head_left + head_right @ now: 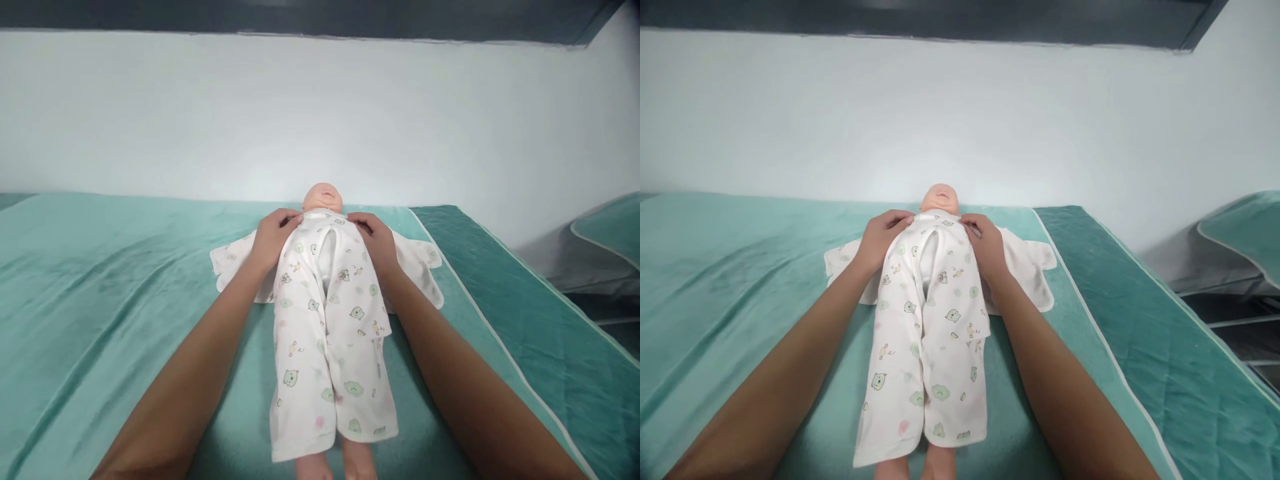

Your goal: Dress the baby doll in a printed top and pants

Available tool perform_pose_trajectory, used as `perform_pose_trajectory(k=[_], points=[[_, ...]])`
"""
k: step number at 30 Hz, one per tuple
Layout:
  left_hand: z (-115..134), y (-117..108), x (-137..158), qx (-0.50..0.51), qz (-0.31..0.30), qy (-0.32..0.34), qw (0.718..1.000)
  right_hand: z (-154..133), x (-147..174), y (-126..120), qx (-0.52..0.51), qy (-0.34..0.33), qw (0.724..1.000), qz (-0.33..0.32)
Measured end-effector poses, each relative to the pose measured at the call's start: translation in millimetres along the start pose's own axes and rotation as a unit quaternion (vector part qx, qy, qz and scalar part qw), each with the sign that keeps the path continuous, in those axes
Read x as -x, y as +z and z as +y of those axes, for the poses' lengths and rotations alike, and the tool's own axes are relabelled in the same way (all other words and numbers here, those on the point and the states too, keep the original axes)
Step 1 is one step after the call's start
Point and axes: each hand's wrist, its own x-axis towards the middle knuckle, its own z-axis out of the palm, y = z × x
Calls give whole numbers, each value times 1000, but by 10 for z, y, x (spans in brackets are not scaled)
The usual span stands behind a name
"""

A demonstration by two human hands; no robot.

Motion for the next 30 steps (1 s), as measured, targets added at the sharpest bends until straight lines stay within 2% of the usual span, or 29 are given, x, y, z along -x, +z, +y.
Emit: perform_pose_trajectory(k=[6, 9, 11, 15, 20, 23, 30], points=[[27, 35, -267, 24, -120, -84, 989, -63, -346, -34, 6, 13, 983, -183], [-1, 47, -304, 39, -132, -107, 985, -117, -411, -100, 24, 23, 969, -246], [-12, 49, -311, 40, -127, -113, 985, -127, -434, -123, 35, 26, 964, -263], [8, 11, -303, 42, -159, -126, 978, -70, -472, -75, 31, 7, 970, -243], [20, -46, -291, 57, -190, -97, 975, -5, -471, 59, 53, -13, 987, -153], [-10, -19, -306, 67, -159, -84, 981, 18, -458, 101, 72, -28, 990, -116], [-92, 106, -397, -1, -49, -63, 997, 48, -490, 125, 117, -18, 988, -100]])
